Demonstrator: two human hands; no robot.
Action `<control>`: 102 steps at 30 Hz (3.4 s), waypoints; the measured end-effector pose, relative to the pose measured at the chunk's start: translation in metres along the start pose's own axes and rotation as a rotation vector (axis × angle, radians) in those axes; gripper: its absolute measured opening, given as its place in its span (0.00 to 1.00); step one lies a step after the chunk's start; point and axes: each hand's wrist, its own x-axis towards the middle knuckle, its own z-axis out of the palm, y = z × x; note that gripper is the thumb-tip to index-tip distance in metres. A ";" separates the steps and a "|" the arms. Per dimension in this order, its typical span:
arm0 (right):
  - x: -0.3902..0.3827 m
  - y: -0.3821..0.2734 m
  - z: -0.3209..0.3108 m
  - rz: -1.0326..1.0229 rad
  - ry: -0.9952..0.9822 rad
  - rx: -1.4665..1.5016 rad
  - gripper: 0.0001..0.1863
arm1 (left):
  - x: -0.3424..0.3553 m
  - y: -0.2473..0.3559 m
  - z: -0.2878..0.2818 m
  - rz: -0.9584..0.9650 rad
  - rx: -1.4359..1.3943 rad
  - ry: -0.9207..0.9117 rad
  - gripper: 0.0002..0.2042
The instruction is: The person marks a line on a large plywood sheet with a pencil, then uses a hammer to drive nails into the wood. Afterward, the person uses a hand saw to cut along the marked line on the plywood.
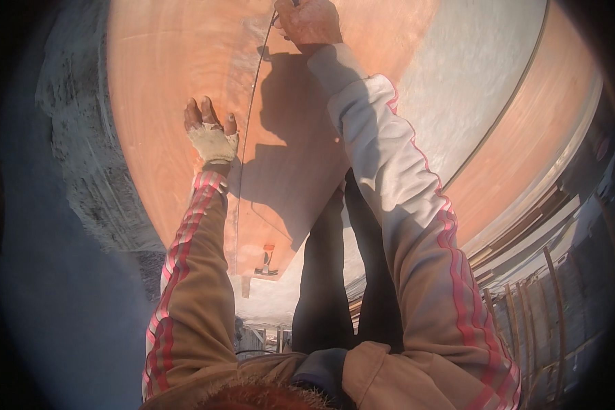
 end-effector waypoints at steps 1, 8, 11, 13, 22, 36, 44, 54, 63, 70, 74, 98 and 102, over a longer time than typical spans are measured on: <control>0.005 -0.006 -0.004 -0.014 0.027 -0.021 0.11 | 0.000 0.000 -0.002 0.004 -0.007 0.001 0.37; 0.024 -0.039 -0.027 -0.217 0.295 0.023 0.11 | 0.004 0.003 -0.003 0.015 -0.009 0.016 0.38; 0.015 -0.047 -0.039 -0.342 0.452 0.110 0.10 | 0.005 0.007 -0.003 0.006 -0.032 -0.017 0.38; 0.001 -0.044 -0.045 -0.362 0.462 0.238 0.10 | 0.005 0.006 -0.001 0.021 -0.021 0.000 0.38; -0.129 -0.011 -0.073 -0.260 0.270 0.101 0.09 | 0.009 0.014 -0.024 -0.078 0.242 -0.310 0.35; 0.123 -0.087 -0.198 -0.372 0.417 -0.040 0.10 | 0.278 0.109 -0.058 -0.076 0.146 -0.378 0.28; 0.223 -0.104 -0.213 -0.390 0.385 -0.157 0.13 | 0.460 0.193 -0.036 0.113 0.292 -0.495 0.39; 0.282 -0.106 -0.203 -0.389 0.465 -0.186 0.13 | 0.460 0.194 -0.020 0.116 0.351 -0.548 0.44; 0.292 -0.108 -0.195 -0.421 0.476 -0.190 0.14 | 0.459 0.192 -0.020 0.116 0.332 -0.560 0.42; 0.268 -0.102 -0.180 -0.295 0.344 -0.094 0.13 | 0.458 0.188 -0.016 0.118 0.387 -0.595 0.47; 0.260 -0.096 -0.178 -0.287 0.304 0.019 0.12 | 0.458 0.190 -0.019 0.111 0.348 -0.604 0.41; 0.051 -0.062 -0.068 -0.229 0.132 -0.258 0.13 | 0.454 0.184 -0.012 0.266 0.431 -0.436 0.39; 0.022 -0.050 -0.051 -0.178 0.034 -0.289 0.13 | 0.457 0.191 -0.014 0.233 0.402 -0.449 0.36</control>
